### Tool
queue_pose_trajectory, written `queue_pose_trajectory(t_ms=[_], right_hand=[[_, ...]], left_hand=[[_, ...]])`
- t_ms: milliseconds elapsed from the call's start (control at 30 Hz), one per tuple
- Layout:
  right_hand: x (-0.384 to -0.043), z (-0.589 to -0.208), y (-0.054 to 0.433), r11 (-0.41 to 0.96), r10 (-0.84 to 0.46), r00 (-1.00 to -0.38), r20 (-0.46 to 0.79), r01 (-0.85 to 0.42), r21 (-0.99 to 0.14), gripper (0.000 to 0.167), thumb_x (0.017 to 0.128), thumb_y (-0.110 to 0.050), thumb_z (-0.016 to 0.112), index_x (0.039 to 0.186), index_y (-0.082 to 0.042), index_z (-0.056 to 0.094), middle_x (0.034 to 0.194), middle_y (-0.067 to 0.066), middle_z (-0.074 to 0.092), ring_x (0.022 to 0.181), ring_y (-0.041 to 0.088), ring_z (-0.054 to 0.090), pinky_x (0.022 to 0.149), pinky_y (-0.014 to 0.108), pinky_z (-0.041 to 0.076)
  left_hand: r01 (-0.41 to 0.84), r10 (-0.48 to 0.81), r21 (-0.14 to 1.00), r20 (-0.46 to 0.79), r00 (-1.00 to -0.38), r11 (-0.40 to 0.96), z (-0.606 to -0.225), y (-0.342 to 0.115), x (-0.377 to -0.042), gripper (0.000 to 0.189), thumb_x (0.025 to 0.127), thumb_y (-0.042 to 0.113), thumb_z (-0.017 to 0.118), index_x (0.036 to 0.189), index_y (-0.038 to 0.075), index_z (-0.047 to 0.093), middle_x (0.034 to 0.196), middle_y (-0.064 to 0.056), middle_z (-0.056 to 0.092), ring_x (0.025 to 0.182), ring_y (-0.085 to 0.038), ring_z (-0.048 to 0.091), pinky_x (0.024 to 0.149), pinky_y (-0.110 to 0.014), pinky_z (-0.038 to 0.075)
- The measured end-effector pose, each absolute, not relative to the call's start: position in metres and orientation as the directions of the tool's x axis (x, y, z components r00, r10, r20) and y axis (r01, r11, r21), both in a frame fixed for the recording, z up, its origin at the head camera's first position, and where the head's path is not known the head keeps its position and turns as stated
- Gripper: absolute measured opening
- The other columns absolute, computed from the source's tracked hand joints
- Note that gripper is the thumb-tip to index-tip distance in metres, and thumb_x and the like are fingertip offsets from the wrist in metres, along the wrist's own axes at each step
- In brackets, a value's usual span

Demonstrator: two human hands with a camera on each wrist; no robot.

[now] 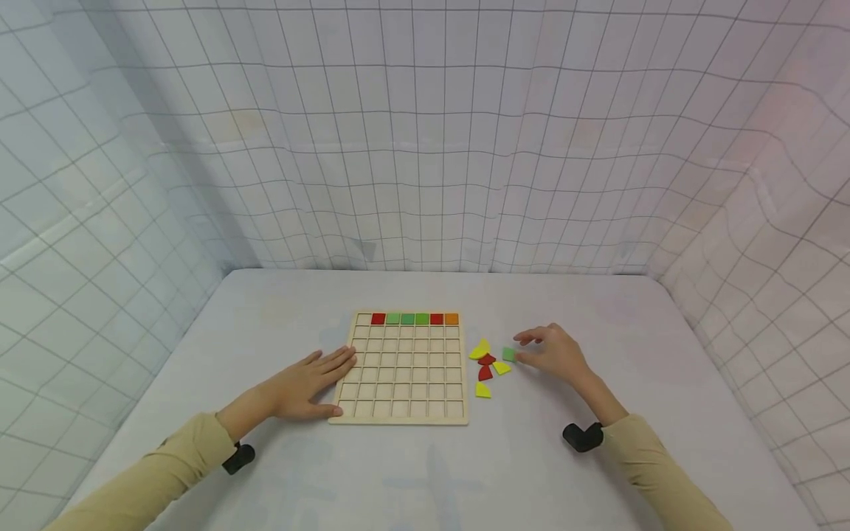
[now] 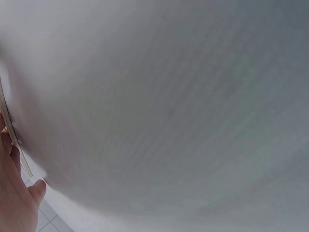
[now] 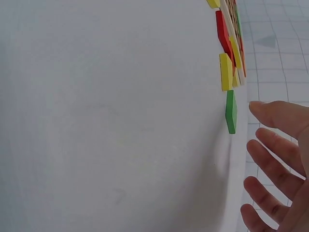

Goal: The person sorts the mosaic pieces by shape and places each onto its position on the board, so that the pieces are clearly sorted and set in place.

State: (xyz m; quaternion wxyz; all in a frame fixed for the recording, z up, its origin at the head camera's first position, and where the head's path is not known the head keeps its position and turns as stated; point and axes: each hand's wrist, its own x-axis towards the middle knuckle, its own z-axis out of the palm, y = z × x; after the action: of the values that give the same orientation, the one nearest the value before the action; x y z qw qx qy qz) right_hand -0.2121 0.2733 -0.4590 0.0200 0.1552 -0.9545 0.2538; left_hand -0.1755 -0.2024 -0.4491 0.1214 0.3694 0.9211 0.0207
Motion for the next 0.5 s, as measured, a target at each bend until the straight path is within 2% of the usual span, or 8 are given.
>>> queue_pose_trajectory(t_ms=[500], right_hand=[[-0.2116, -0.4679, 0.2752, 0.809, -0.327, -0.937, 0.125, -0.346, -0.474, 0.027, 0.077, -0.022, 0.08, 0.1, -0.009, 0.076, 0.095, 0.005, 0.074, 0.091, 0.023, 0.059, 0.077, 0.042, 0.05]], left_hand=[[0.67, 0.685, 0.144, -0.2, -0.701, 0.728, -0.4486, -0.2014, -0.1737, 0.089, 0.091, 0.064, 0.047, 0.154, 0.007, 0.02, 0.162, -0.01, 0.014, 0.149, -0.028, 0.016, 0.116, -0.058, 0.02]])
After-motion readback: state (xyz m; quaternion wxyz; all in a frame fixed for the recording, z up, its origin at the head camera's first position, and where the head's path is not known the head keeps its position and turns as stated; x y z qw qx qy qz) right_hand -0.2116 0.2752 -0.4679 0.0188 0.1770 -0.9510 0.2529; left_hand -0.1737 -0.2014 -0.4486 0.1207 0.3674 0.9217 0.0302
